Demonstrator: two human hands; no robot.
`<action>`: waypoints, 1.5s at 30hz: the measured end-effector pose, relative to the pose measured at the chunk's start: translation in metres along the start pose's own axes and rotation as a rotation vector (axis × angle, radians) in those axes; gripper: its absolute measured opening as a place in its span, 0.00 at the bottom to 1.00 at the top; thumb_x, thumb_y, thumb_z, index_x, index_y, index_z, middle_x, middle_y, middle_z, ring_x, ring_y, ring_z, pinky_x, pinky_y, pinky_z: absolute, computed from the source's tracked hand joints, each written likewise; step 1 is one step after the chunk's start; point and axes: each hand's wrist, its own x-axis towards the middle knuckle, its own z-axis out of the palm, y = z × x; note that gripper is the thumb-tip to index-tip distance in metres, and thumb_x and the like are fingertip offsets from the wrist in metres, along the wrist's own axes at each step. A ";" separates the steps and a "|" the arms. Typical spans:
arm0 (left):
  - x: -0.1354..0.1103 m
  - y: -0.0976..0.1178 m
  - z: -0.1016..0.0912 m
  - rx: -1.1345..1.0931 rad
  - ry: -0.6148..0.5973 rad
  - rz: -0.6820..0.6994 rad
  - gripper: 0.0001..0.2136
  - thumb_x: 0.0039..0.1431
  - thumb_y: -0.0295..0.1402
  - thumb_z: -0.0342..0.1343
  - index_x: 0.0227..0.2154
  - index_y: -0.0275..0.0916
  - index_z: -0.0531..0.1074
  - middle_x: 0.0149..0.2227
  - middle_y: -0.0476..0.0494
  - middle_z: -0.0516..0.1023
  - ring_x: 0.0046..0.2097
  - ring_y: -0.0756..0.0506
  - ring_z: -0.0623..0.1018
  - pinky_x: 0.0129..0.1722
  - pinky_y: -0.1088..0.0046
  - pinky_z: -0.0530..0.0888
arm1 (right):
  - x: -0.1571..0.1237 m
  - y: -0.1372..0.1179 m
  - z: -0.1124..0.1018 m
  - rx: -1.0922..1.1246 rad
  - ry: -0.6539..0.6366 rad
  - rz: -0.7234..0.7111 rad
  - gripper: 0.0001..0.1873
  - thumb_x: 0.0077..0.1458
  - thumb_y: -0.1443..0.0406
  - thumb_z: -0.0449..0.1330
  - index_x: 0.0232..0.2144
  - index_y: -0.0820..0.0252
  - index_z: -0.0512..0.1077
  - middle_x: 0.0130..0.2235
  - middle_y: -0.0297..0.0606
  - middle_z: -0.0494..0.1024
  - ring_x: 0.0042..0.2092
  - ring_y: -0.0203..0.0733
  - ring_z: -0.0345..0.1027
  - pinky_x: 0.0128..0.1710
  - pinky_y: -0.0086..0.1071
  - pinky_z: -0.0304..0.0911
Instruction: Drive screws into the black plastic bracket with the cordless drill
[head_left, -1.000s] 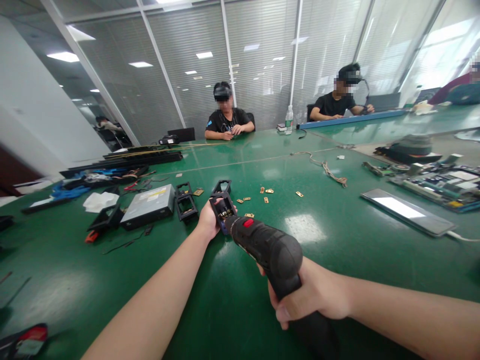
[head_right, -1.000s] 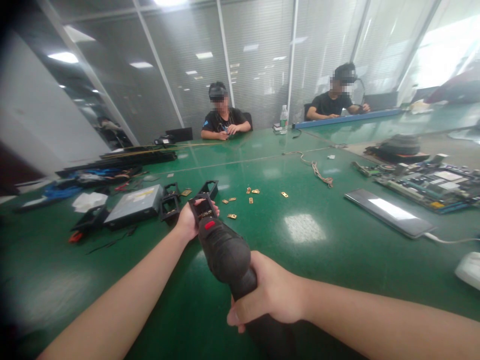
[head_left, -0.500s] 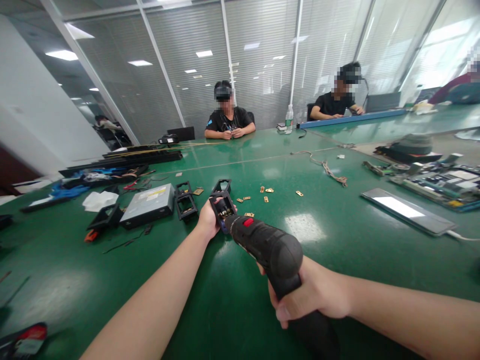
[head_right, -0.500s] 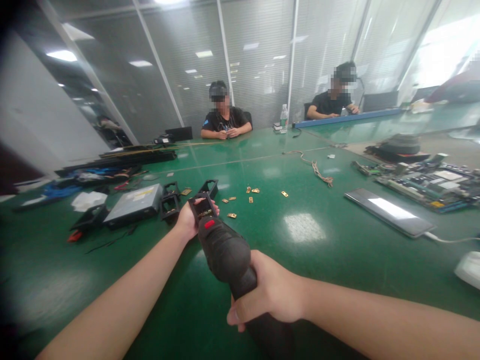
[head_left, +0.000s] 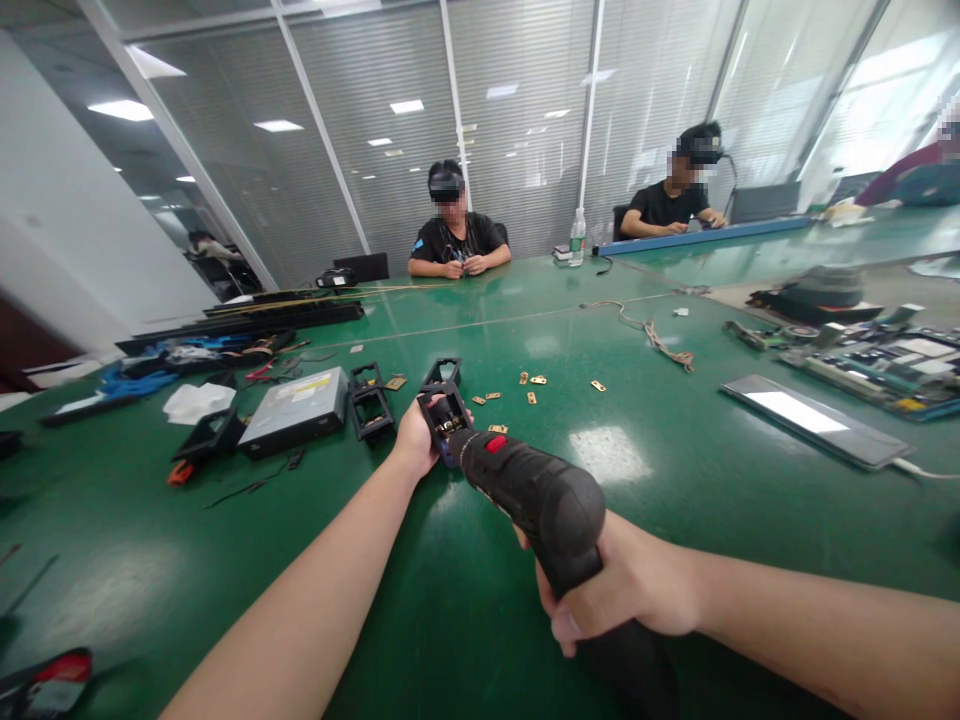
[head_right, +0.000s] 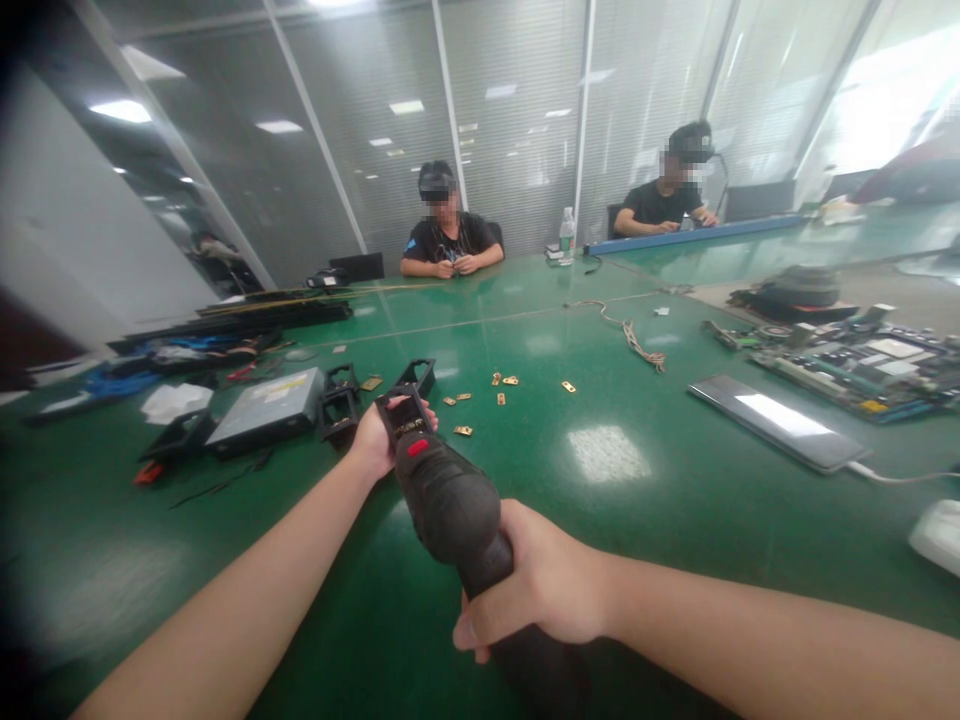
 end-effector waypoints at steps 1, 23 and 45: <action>0.000 0.000 0.000 -0.001 -0.002 0.001 0.11 0.58 0.33 0.48 0.33 0.32 0.74 0.25 0.37 0.79 0.26 0.41 0.80 0.28 0.66 0.77 | 0.000 0.000 0.000 0.001 0.003 -0.001 0.20 0.35 0.68 0.75 0.31 0.65 0.72 0.25 0.35 0.78 0.25 0.38 0.72 0.24 0.28 0.68; 0.005 -0.002 -0.005 0.014 -0.018 0.012 0.11 0.57 0.34 0.50 0.36 0.34 0.74 0.26 0.39 0.79 0.28 0.40 0.80 0.29 0.65 0.77 | -0.002 -0.003 0.001 0.013 0.011 0.009 0.25 0.35 0.70 0.74 0.37 0.63 0.70 0.26 0.34 0.79 0.25 0.39 0.73 0.25 0.29 0.69; 0.003 -0.001 -0.002 0.025 -0.016 0.020 0.10 0.58 0.33 0.48 0.31 0.35 0.72 0.24 0.39 0.78 0.26 0.41 0.79 0.28 0.66 0.77 | -0.001 -0.001 0.001 -0.001 0.007 -0.011 0.23 0.36 0.70 0.74 0.36 0.64 0.70 0.26 0.35 0.78 0.25 0.39 0.73 0.25 0.29 0.69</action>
